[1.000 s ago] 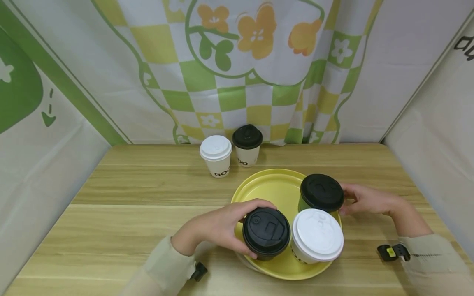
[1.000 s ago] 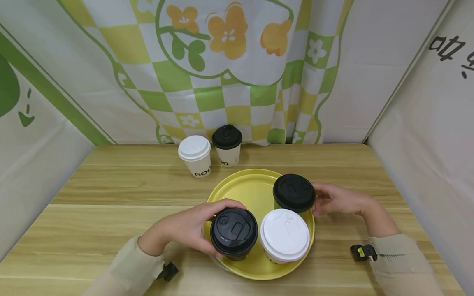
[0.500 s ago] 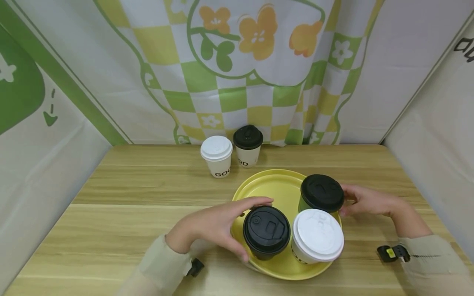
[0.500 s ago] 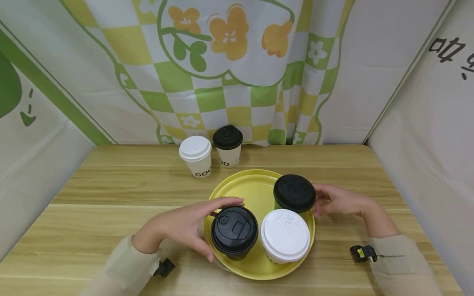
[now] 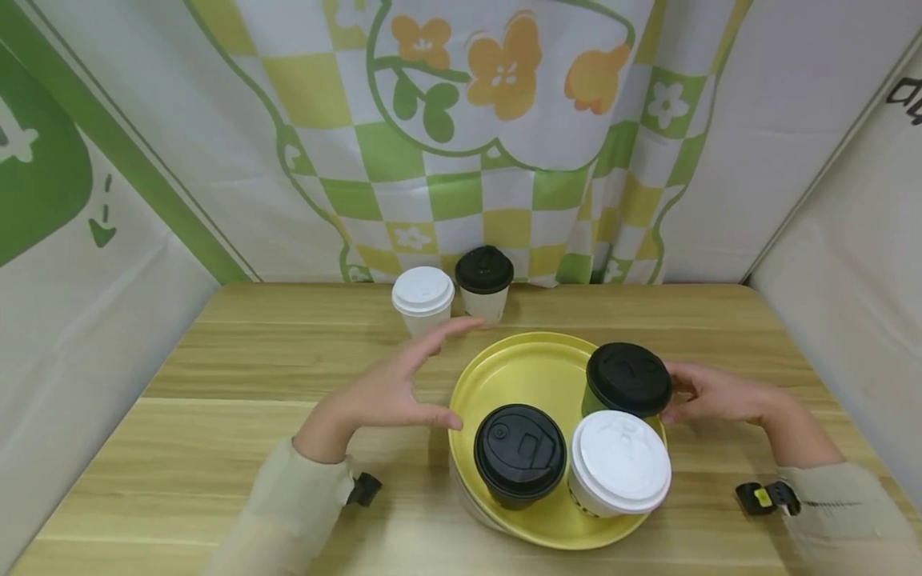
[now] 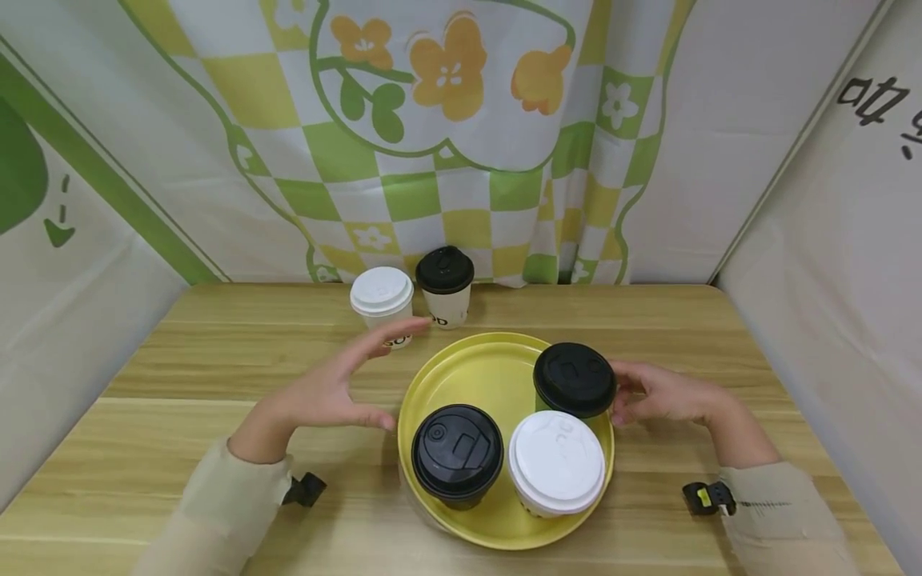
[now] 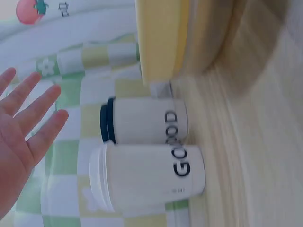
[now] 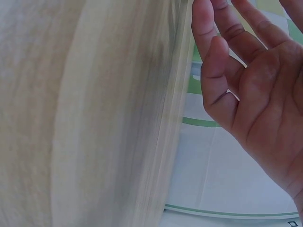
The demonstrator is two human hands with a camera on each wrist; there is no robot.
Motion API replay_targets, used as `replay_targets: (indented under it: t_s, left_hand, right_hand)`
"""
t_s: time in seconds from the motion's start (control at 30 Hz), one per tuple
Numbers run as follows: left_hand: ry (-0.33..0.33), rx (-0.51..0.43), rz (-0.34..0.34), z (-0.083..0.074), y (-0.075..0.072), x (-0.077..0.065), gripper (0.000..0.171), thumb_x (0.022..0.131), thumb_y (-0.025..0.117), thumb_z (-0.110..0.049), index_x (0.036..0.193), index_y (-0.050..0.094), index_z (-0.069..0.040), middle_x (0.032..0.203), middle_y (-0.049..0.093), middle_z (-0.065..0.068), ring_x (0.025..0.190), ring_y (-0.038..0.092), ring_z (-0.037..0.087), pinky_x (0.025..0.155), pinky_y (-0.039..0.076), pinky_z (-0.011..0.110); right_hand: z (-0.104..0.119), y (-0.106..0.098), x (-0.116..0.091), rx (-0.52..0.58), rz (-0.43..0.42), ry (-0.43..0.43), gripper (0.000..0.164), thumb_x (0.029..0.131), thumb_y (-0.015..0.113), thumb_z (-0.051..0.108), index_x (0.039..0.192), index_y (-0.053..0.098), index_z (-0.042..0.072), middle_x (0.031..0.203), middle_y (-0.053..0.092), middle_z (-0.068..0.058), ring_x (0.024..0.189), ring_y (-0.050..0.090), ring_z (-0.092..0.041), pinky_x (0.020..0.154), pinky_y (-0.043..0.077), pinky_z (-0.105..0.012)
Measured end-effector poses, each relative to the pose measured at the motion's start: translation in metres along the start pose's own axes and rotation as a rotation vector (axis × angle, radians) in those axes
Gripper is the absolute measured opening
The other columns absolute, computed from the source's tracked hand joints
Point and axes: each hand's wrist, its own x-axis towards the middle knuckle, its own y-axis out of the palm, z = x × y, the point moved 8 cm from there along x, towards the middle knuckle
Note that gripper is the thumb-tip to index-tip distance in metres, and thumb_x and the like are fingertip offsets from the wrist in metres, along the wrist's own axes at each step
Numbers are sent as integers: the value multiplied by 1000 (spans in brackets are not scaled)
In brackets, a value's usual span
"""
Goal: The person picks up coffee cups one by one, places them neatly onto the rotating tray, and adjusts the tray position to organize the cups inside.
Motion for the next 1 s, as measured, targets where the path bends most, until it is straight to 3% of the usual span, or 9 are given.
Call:
replay_targets:
  t_s: [0.17,0.3,0.57,0.77,1.0]
  left_hand:
    - [-32,52,-116,12,-23,-1,102,76,87,-37,157,27,-23,163,29,-1,151,24,23,117,26,61]
    - [-61,68,-224,23,-42,-2,100,76,88,-20,156,29,-23,162,30,0,150,26,24,114,29,64]
    - [-90,56,-414,46,-78,-3,95,76,85,-10,154,33,-18,159,36,5,146,33,31,114,29,64]
    - [-167,22,-447,73,-90,-2,93,78,82,-9,155,30,-14,160,34,10,148,30,35,113,27,68]
    - [-290,-17,-428,113,-91,0,97,81,82,-15,158,22,-16,164,27,6,149,28,34,116,25,65]
  right_hand:
    - [-1,0,-1,-7,-3,-4,52,92,66,3,138,48,22,117,65,14,95,61,-7,82,50,-25]
    - [-1,-1,-1,-7,-6,-3,54,92,67,4,139,47,22,119,64,15,98,61,-8,84,50,-24]
    - [-3,-1,0,-18,-6,5,55,92,67,5,142,44,2,124,63,19,104,62,-5,89,48,-21]
    - [-6,0,0,-10,-3,16,60,92,67,5,143,38,-9,127,60,23,109,61,-3,92,47,-20]
    - [-5,1,-1,9,-6,27,62,93,67,6,148,38,0,129,59,24,113,60,-2,94,46,-18]
